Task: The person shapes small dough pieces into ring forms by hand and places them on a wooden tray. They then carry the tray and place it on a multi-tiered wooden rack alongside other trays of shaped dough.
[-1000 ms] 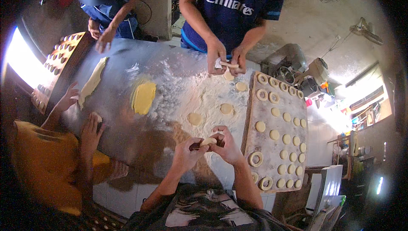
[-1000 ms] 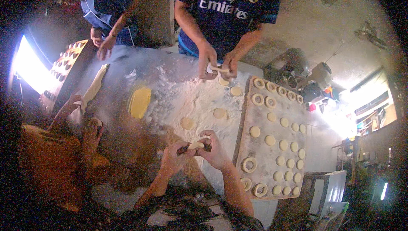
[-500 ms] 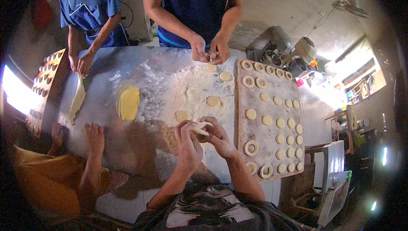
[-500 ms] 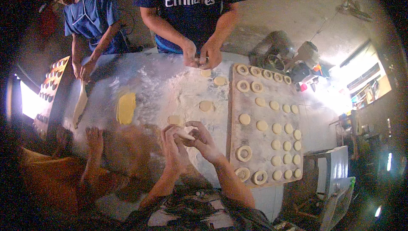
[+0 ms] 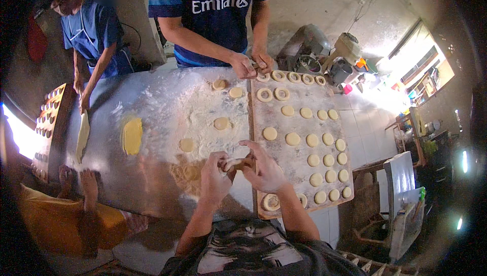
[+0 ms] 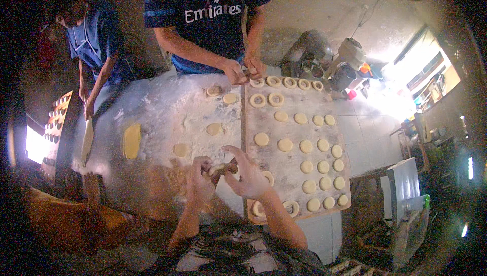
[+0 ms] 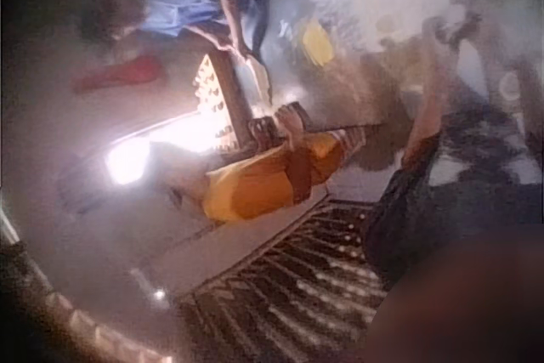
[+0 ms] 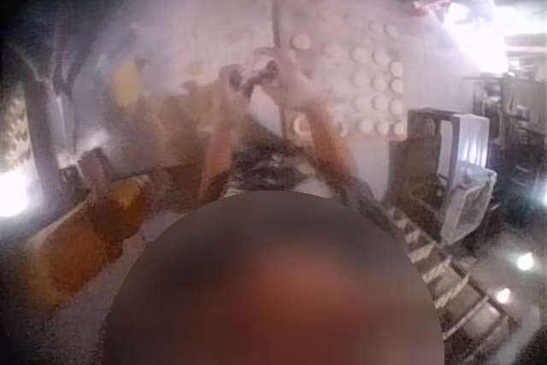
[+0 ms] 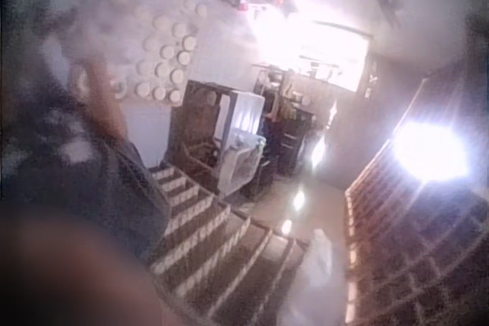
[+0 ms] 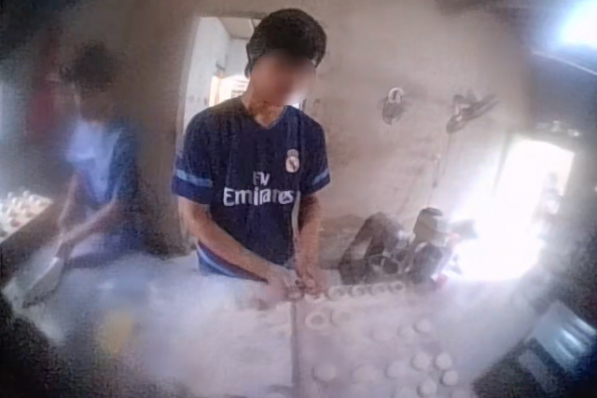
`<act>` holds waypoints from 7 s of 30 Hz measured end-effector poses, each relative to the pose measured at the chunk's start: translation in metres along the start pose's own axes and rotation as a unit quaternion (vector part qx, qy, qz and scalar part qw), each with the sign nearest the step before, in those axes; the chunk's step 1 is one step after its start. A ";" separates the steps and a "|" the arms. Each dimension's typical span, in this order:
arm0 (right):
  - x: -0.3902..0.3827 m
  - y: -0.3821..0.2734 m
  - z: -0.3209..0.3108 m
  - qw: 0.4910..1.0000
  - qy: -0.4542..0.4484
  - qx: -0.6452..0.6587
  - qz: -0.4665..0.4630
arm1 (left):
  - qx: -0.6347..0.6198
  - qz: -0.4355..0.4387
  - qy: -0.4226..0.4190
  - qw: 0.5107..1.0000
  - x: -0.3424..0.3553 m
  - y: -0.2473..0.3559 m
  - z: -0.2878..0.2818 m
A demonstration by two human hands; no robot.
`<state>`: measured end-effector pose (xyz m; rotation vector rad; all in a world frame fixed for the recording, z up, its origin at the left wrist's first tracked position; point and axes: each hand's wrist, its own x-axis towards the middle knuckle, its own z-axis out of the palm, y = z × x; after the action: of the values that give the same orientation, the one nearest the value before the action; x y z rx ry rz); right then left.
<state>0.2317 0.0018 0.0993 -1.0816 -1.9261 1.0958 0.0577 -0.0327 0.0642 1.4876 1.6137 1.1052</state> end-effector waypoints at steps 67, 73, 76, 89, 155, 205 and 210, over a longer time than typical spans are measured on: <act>-0.098 0.129 -0.105 0.939 0.071 -0.219 0.256 | 0.413 0.131 -0.104 0.896 0.000 0.025 0.199; -0.037 0.169 -0.137 0.949 0.134 -0.253 0.136 | 0.424 0.066 -0.079 0.900 0.093 0.025 0.163; -0.002 0.176 -0.135 0.893 0.060 -0.443 0.049 | 0.430 0.118 -0.128 0.886 0.108 0.039 0.143; 0.072 0.113 0.010 0.989 -0.114 0.000 0.094 | 0.157 0.074 -0.084 0.981 0.013 -0.069 0.011; -0.028 0.102 -0.063 0.679 0.097 0.727 0.008 | 0.033 0.077 0.079 0.993 0.020 0.046 0.146; 0.030 0.021 0.123 0.959 -0.206 0.129 0.144 | -0.153 -0.150 0.112 0.970 -0.076 -0.074 -0.077; 0.028 0.012 0.142 0.992 -0.097 0.069 0.027 | -0.060 -0.059 0.071 0.994 -0.070 -0.067 -0.095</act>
<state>0.1054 -0.0187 0.0318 -0.9865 -1.9447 1.3891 -0.0475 -0.1144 0.0379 1.2446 1.6771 1.2403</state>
